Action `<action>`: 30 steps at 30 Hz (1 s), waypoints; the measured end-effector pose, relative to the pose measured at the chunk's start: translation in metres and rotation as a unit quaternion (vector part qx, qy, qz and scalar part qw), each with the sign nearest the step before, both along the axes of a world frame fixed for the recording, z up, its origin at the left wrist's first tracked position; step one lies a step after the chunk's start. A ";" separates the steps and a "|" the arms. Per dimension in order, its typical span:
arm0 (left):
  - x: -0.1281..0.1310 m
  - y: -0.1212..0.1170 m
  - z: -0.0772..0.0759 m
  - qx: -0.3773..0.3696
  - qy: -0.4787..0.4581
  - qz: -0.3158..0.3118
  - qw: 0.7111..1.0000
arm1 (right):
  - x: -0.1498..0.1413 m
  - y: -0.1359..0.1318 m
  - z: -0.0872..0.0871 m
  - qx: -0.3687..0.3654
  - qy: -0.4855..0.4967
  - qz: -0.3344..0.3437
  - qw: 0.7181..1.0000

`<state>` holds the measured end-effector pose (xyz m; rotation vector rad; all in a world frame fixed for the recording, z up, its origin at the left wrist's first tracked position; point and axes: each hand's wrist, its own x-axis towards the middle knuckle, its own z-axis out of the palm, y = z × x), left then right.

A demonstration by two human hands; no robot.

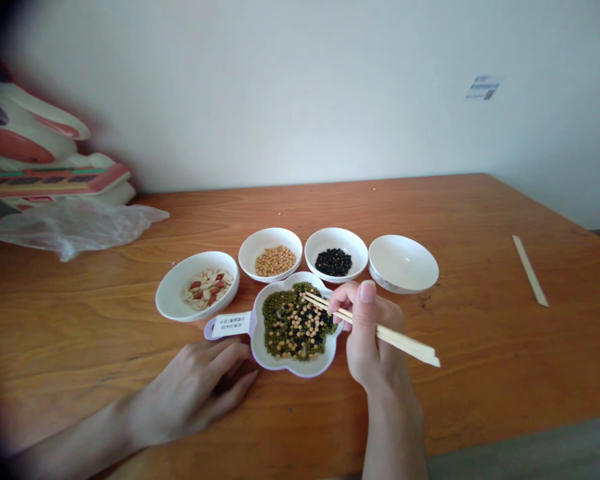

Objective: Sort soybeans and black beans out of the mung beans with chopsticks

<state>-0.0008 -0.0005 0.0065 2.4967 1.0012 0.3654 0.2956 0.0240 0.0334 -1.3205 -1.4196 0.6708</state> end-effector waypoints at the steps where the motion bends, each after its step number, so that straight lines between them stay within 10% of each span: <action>1: 0.000 0.000 0.000 0.001 0.000 0.000 1.000 | 0.000 0.000 0.000 0.000 0.000 0.000 1.000; 30: 0.001 0.000 0.002 0.000 0.002 0.002 1.000 | -0.001 -0.002 0.004 0.021 0.004 -0.022 1.000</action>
